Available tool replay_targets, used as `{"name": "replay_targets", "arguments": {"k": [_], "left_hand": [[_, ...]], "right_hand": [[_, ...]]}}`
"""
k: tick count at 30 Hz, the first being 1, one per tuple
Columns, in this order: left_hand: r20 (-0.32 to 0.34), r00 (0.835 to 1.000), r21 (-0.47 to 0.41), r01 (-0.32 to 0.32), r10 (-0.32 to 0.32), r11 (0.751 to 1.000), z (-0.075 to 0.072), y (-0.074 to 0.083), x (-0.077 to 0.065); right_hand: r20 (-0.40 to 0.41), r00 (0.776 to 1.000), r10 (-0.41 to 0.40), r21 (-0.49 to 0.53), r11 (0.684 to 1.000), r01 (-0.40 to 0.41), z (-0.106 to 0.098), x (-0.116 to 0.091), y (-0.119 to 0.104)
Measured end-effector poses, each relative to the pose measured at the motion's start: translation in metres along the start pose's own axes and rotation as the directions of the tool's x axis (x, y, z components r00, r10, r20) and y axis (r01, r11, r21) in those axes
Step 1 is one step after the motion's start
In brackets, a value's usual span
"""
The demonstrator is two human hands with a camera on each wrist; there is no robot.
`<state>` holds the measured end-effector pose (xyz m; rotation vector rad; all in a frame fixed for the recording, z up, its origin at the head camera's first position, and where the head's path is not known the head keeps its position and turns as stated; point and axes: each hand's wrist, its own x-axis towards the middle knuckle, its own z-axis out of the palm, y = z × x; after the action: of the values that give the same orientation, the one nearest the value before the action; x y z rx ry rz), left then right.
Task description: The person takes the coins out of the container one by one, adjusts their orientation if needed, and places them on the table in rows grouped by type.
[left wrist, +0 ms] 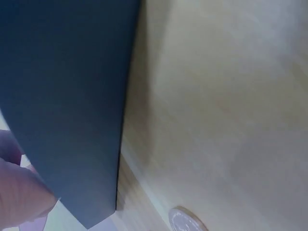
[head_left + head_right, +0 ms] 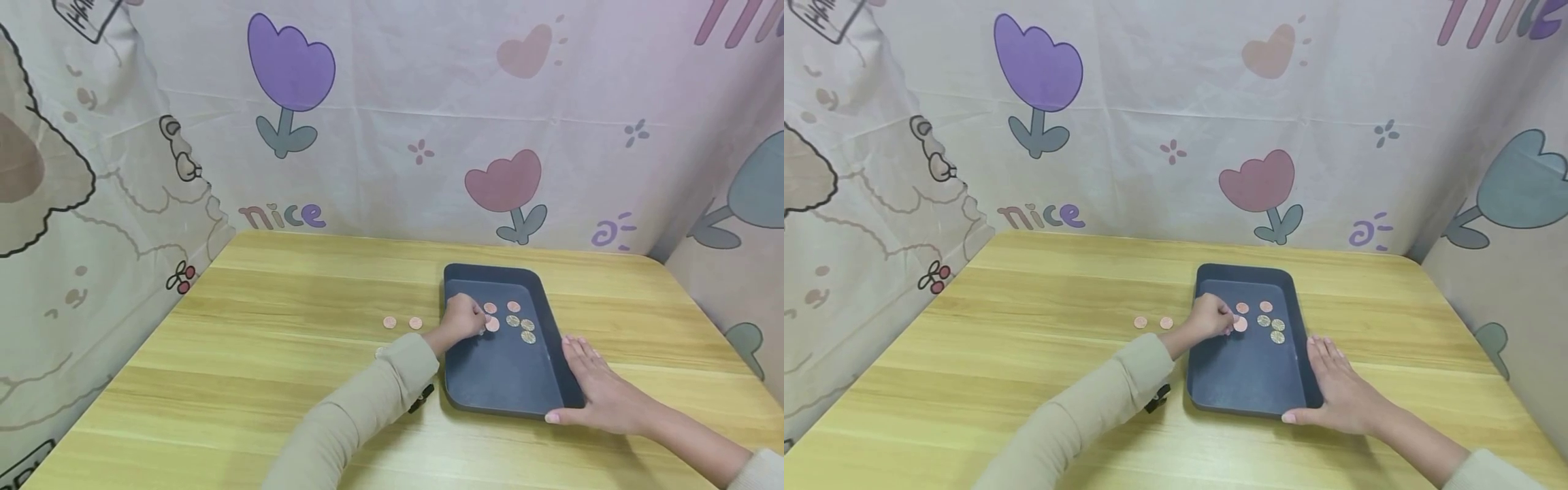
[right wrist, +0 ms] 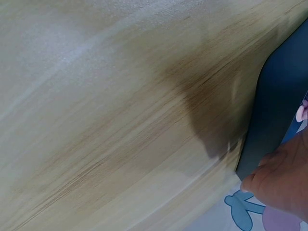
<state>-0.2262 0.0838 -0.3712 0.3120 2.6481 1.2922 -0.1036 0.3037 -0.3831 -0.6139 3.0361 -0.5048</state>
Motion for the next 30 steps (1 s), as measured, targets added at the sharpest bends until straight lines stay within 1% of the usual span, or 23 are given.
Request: {"name": "replay_targets", "arguments": {"k": [3,7,10,14,18,20,23,26,30], "left_hand": [[0.001,1.000,-0.062,-0.007,0.007,0.998,-0.006,-0.002,-0.004],[0.008,1.000,-0.148,-0.014,0.015,0.989,-0.012,-0.006,-0.008],[0.001,0.999,-0.192,-0.042,0.043,0.981,-0.017,-0.008,-0.011],[-0.018,0.998,-0.212,-0.059,0.056,0.975,-0.026,-0.009,-0.016],[-0.015,0.999,-0.248,-0.040,0.038,0.968,-0.035,-0.014,-0.021],[-0.007,0.999,-0.270,-0.033,0.032,0.962,-0.039,-0.017,-0.022],[0.002,1.000,-0.277,-0.028,0.030,0.960,-0.047,-0.022,-0.025],[-0.002,1.000,-0.292,-0.027,0.027,0.956,-0.054,-0.028,-0.028],[-0.010,1.000,-0.288,-0.027,0.025,0.957,-0.063,-0.038,-0.031]], "right_hand": [[0.001,1.000,0.001,0.004,1.000,-0.001,0.002,-0.001,-0.001],[0.004,1.000,0.011,-0.002,1.000,-0.011,0.001,0.000,-0.002],[0.003,1.000,0.016,-0.010,1.000,-0.016,0.000,0.000,-0.002],[0.002,1.000,0.014,-0.011,1.000,-0.014,-0.001,0.000,-0.002],[0.003,1.000,0.010,-0.006,1.000,-0.010,0.000,-0.001,0.000],[0.003,1.000,0.010,-0.004,1.000,-0.010,0.000,-0.001,0.000],[0.003,1.000,0.012,-0.002,1.000,-0.012,0.000,-0.001,0.000],[0.004,1.000,0.014,0.000,1.000,-0.014,-0.001,0.000,0.000],[0.006,1.000,0.015,0.000,1.000,-0.015,-0.001,0.000,-0.001]]}}
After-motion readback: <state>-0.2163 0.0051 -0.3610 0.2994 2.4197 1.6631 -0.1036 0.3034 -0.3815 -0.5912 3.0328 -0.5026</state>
